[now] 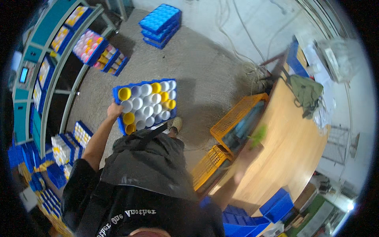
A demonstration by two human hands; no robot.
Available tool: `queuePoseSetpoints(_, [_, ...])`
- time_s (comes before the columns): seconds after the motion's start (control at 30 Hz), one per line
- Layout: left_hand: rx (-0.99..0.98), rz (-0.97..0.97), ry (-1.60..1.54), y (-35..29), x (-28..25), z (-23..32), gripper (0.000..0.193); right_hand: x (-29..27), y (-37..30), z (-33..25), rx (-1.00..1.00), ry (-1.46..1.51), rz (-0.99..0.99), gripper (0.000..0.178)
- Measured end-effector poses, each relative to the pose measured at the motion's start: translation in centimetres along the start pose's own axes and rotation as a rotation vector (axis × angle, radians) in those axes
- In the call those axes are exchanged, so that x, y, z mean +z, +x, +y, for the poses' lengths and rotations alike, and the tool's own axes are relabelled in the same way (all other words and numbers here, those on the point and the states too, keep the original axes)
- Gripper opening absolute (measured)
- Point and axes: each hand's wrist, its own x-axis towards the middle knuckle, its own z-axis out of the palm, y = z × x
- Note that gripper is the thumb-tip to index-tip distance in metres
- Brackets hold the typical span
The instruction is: The person repeatedly picks up stacks of white and yellow plastic cups from yellow baskets and places them into blue trays. They carry filled trays to a nearby shelf and return for more, continuing the cycle of filling and restocking trays.
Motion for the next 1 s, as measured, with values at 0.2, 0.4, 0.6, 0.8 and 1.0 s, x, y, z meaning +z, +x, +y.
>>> queuePoseSetpoints(0.2, [0.03,0.026,-0.028,-0.8,-0.6,2.0,0.078,10.3,-10.2,-17.5,-0.282,0.098,-1.217,0.043])
queuePoseSetpoints(0.4, [-0.038,0.075,-0.118,-2.3,0.3,-0.2,0.08,14.5,-14.3,-23.6,-0.566,-0.316,-1.295,0.042])
queuePoseSetpoints(0.6, [-0.108,0.088,-0.205,-2.5,0.8,-5.2,0.073,13.1,-11.1,-23.8,-0.593,-0.408,-1.178,0.037])
queuePoseSetpoints(0.8, [-0.127,0.116,-0.379,-4.2,1.5,-9.1,0.058,14.4,-6.4,-21.5,-0.574,-0.379,-1.026,0.036])
queuePoseSetpoints(1.0, [-0.115,0.103,-0.49,-5.8,1.6,-10.7,0.046,17.3,-0.8,-22.2,-0.539,-0.402,-0.975,0.044])
